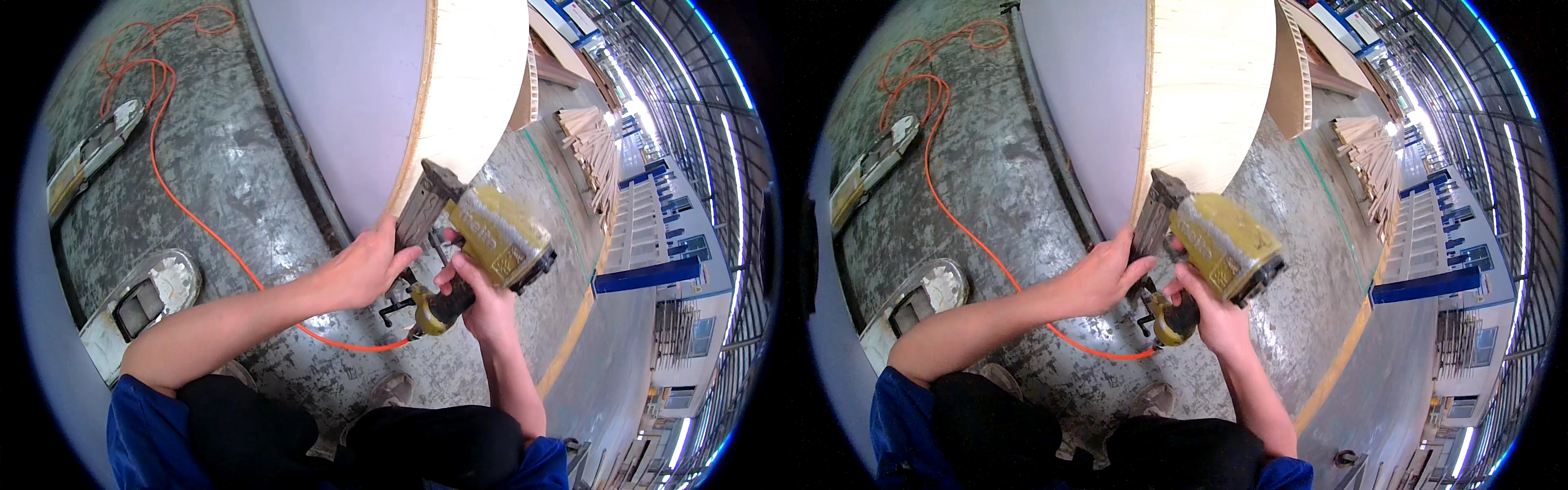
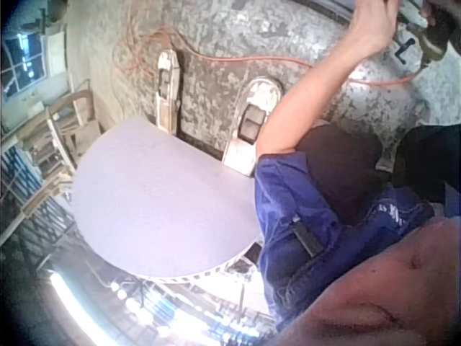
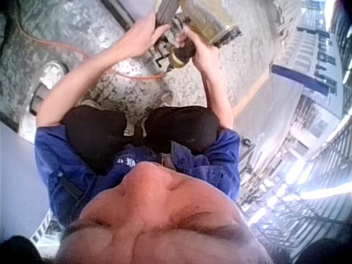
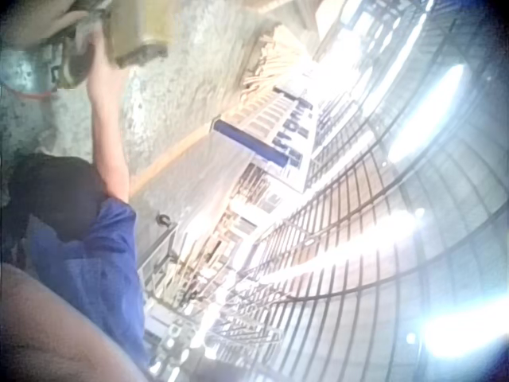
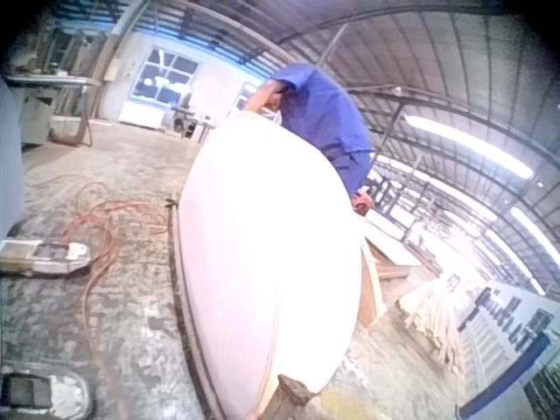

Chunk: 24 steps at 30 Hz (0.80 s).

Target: The person uses a pneumatic nail gun to attach a curved wooden veneer strip to the edge of a large, curved wooden panel. They hold the veneer in place with one hand while firing the nail gun with the other, working along the perimeter of the panel in a workshop setting.

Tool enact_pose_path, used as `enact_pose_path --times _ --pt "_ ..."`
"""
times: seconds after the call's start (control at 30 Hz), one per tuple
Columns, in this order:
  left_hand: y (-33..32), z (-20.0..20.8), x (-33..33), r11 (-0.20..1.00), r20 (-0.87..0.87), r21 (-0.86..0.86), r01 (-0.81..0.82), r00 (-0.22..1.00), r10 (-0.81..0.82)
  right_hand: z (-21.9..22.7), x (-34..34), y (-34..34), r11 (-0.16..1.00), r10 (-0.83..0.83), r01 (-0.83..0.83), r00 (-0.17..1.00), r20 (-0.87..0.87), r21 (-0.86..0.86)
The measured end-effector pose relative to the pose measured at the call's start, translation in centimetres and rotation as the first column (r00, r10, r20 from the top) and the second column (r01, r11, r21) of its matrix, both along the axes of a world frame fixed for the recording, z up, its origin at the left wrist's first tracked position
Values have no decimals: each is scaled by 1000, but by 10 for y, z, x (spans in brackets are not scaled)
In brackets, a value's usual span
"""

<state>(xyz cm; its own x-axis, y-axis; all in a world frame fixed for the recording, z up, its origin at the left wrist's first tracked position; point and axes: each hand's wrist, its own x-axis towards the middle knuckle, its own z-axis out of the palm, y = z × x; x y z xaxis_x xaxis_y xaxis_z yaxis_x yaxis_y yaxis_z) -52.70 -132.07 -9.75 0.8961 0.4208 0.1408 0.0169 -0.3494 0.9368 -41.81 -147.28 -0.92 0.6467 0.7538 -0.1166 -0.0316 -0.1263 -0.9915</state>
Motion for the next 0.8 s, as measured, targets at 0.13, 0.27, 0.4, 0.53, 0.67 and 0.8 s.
enact_pose_path --times 0.13,0.27,0.4,0.53,0.67,0.8 --pt "-6 3 -4 999 -173 -21 47 984 -50 -16 3 -12 1000 2 -2 999 -48 -3" --pt "-5 2 -4 999 -179 -24 44 983 -47 -23 3 -10 1000 4 -4 998 -56 -3" --pt "-3 -1 -3 1000 -171 -8 28 985 -29 -22 3 -6 998 24 -25 1000 -19 -58" --pt "-3 1 -3 998 -195 -23 53 979 -57 -20 2 -6 999 10 -11 999 -37 -42" --pt "-4 1 -2 999 -197 -22 46 979 -50 -21 3 -6 999 3 -5 999 -53 -34" --pt "-4 7 -6 998 -229 -31 47 972 -53 -24 2 -10 999 -11 8 998 -69 -38"
